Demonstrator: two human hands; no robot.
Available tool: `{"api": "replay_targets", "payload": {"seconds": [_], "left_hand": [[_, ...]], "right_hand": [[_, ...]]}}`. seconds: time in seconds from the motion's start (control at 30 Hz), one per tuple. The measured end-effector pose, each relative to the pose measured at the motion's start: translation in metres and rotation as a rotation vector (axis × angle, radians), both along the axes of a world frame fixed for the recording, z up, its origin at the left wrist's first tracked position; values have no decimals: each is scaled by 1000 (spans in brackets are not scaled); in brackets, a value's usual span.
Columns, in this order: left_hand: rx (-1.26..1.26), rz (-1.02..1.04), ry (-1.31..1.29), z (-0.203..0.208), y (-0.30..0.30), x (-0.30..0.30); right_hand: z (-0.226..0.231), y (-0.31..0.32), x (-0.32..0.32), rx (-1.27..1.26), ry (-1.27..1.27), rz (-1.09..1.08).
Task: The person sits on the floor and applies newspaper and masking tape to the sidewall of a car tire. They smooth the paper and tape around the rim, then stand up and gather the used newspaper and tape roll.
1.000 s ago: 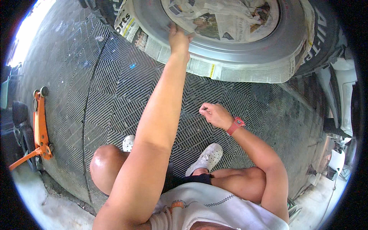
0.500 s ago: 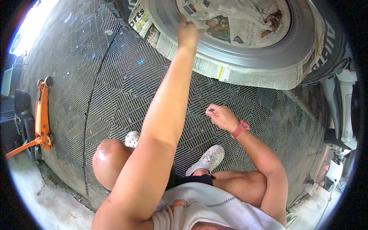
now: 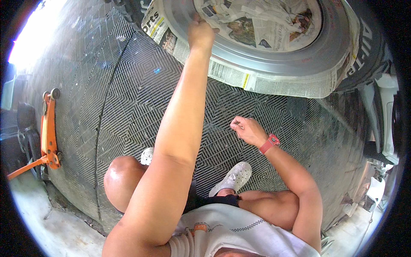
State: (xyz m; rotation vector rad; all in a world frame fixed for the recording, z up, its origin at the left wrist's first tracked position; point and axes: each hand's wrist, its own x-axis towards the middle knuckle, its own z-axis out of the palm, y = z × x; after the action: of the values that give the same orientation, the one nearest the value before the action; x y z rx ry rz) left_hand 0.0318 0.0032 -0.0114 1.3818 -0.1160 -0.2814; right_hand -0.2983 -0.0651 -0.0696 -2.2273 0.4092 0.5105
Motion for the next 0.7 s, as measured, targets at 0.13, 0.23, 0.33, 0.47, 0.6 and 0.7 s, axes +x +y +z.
{"api": "replay_targets", "payload": {"seconds": [0.13, 0.23, 0.33, 0.47, 0.6, 0.7], "left_hand": [[33, -29, -20, 10, 8, 5], [105, -60, -60, 22, 22, 12], [227, -19, -148, 34, 30, 19], [150, -85, -175, 45, 29, 26], [120, 12, -201, 47, 16, 16], [64, -52, -234, 51, 15, 12]], "right_hand": [[0, -3, -1, 19, 41, -14], [-1, -4, 1, -9, 2, 19], [-1, -3, 1, -23, -58, 36], [-1, -5, -1, -37, -50, 37], [-4, -14, -4, -34, -74, 30], [-10, -21, -6, -56, -120, 60]]}}
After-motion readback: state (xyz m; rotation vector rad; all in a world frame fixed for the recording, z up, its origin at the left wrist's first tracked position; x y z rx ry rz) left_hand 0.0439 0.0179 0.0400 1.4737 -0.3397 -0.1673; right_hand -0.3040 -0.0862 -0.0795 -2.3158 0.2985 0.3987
